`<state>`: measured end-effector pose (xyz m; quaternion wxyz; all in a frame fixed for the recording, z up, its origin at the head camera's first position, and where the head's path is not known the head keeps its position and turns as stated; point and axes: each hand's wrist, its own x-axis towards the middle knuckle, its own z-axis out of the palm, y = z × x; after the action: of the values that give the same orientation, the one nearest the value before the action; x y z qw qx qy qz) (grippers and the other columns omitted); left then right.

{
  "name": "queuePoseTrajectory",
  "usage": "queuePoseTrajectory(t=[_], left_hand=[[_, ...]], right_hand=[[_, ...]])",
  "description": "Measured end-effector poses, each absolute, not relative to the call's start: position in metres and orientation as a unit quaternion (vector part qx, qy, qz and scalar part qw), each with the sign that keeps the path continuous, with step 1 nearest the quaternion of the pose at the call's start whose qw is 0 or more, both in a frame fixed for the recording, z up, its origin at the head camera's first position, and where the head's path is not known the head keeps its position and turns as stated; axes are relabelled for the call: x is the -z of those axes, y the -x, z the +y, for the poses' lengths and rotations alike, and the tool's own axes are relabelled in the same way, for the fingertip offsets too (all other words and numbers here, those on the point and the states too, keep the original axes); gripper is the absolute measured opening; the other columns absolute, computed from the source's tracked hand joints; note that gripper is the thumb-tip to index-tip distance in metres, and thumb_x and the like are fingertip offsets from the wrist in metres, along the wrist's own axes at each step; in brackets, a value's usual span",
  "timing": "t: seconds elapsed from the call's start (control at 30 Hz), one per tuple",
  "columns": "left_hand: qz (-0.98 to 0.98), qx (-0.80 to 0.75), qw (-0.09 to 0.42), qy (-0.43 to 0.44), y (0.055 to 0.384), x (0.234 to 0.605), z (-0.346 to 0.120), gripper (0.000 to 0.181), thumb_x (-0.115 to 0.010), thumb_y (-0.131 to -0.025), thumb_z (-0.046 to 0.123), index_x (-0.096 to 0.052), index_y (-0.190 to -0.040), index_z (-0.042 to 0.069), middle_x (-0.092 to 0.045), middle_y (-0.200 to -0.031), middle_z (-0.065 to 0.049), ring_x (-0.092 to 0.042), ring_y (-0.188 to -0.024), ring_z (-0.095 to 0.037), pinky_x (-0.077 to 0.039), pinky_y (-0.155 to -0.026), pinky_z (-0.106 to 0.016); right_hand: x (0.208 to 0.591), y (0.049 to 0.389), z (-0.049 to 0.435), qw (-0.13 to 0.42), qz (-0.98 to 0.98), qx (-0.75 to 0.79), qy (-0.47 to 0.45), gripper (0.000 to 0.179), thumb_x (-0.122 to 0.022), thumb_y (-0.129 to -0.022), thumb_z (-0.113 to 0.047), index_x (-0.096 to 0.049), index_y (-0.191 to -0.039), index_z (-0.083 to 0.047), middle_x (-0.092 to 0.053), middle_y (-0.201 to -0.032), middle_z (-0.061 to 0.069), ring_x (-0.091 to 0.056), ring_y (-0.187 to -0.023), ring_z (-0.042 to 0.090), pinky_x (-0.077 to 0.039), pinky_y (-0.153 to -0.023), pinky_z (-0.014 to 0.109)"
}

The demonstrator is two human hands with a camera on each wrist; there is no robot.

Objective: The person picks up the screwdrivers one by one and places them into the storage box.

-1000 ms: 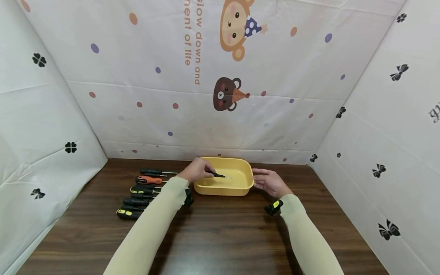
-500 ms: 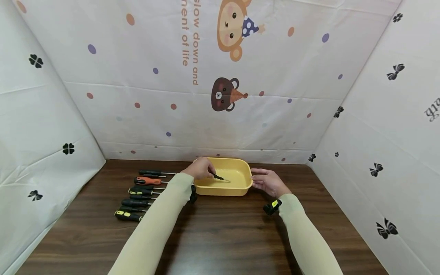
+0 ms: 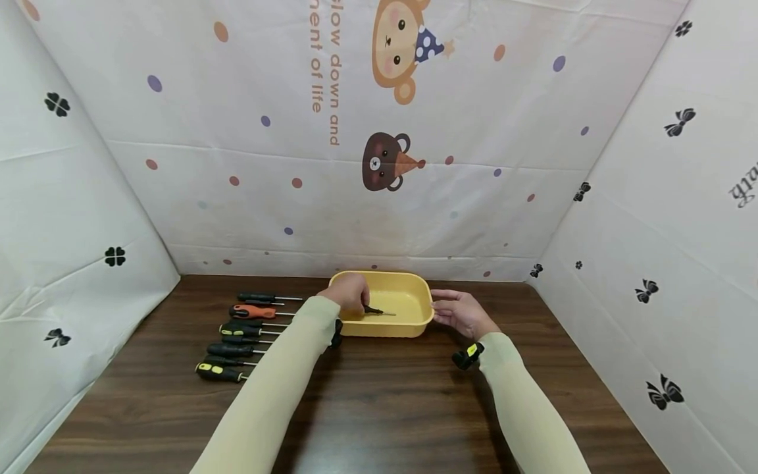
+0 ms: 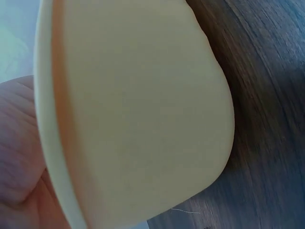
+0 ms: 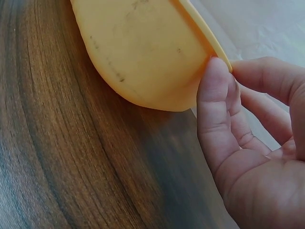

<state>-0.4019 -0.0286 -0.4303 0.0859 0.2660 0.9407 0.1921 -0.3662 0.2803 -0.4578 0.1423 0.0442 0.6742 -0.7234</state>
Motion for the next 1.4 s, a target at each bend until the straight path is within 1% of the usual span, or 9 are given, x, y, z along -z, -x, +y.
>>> queuePoseTrajectory(t=[0.03,0.1,0.17,0.23,0.33,0.53,1.0,1.2,1.4], left_hand=[[0.94,-0.189,0.09,-0.268,0.402,0.431,-0.028,0.026,-0.08,-0.083,-0.003,-0.069,-0.065,0.012,-0.056,-0.063,0.006,-0.037,-0.062,-0.011,-0.042,-0.065,-0.029],[0.941,-0.186,0.096,-0.267,0.403,0.432,-0.027,0.027,-0.081,-0.083,-0.003,-0.069,-0.065,0.012,-0.056,-0.063,0.007,-0.039,-0.061,-0.009,-0.044,-0.066,-0.028],[0.942,-0.184,0.097,-0.264,0.403,0.433,-0.026,0.021,-0.082,-0.082,-0.003,-0.073,-0.069,0.012,-0.062,-0.068,0.007,-0.047,-0.062,-0.007,-0.052,-0.068,-0.028],[0.943,-0.18,0.095,-0.262,0.402,0.435,-0.025,0.014,-0.084,-0.082,-0.001,-0.08,-0.078,0.013,-0.072,-0.079,0.005,-0.06,-0.07,-0.006,-0.059,-0.074,-0.031],[0.943,-0.177,0.1,-0.263,0.401,0.435,-0.025,0.012,-0.084,-0.082,0.001,-0.081,-0.085,0.012,-0.076,-0.087,0.001,-0.066,-0.077,-0.01,-0.061,-0.077,-0.034],[0.941,-0.177,0.103,-0.27,0.396,0.431,-0.026,0.011,-0.084,-0.082,0.0,-0.081,-0.086,0.01,-0.076,-0.089,-0.001,-0.066,-0.077,-0.012,-0.061,-0.075,-0.034],[0.937,-0.198,0.101,-0.27,0.397,0.43,-0.033,0.01,-0.082,-0.085,0.002,-0.08,-0.091,0.01,-0.076,-0.097,-0.002,-0.067,-0.082,-0.012,-0.06,-0.08,-0.036],[0.931,-0.219,0.095,-0.275,0.398,0.427,-0.039,0.005,-0.08,-0.089,0.006,-0.079,-0.093,0.009,-0.074,-0.096,-0.003,-0.061,-0.081,-0.01,-0.057,-0.081,-0.035],[0.925,-0.248,0.075,-0.278,0.4,0.426,-0.049,0.015,-0.081,-0.089,0.012,-0.078,-0.104,0.008,-0.074,-0.099,-0.002,-0.064,-0.086,-0.01,-0.057,-0.084,-0.033]], right_hand=[[0.458,0.366,0.28,0.142,0.674,0.723,-0.044,0.056,-0.069,-0.095,0.001,-0.05,-0.147,0.004,-0.077,-0.105,0.017,-0.073,-0.073,0.014,-0.062,-0.071,0.026],[0.457,0.366,0.28,0.142,0.673,0.724,-0.045,0.055,-0.069,-0.095,0.002,-0.05,-0.147,0.004,-0.078,-0.105,0.017,-0.073,-0.073,0.014,-0.062,-0.07,0.026],[0.457,0.366,0.281,0.141,0.674,0.724,-0.047,0.056,-0.069,-0.095,0.002,-0.05,-0.147,0.004,-0.078,-0.105,0.017,-0.073,-0.072,0.014,-0.062,-0.07,0.026],[0.457,0.366,0.281,0.14,0.675,0.723,-0.05,0.056,-0.069,-0.095,0.002,-0.051,-0.147,0.004,-0.078,-0.104,0.017,-0.073,-0.072,0.014,-0.062,-0.07,0.026],[0.457,0.366,0.281,0.139,0.675,0.722,-0.052,0.055,-0.069,-0.095,0.002,-0.051,-0.147,0.004,-0.078,-0.105,0.017,-0.073,-0.072,0.014,-0.062,-0.07,0.026],[0.457,0.366,0.279,0.139,0.677,0.721,-0.051,0.054,-0.069,-0.096,0.001,-0.051,-0.147,0.004,-0.077,-0.107,0.018,-0.073,-0.071,0.014,-0.062,-0.07,0.026],[0.458,0.367,0.278,0.135,0.677,0.722,-0.052,0.053,-0.067,-0.096,0.002,-0.052,-0.147,0.003,-0.078,-0.103,0.016,-0.072,-0.07,0.013,-0.061,-0.068,0.025],[0.459,0.366,0.279,0.133,0.676,0.723,-0.053,0.055,-0.068,-0.095,0.001,-0.051,-0.147,0.003,-0.077,-0.104,0.016,-0.072,-0.069,0.013,-0.061,-0.068,0.025],[0.46,0.366,0.278,0.128,0.673,0.725,-0.061,0.053,-0.068,-0.095,0.002,-0.053,-0.146,0.002,-0.077,-0.105,0.017,-0.073,-0.07,0.014,-0.062,-0.069,0.026]])
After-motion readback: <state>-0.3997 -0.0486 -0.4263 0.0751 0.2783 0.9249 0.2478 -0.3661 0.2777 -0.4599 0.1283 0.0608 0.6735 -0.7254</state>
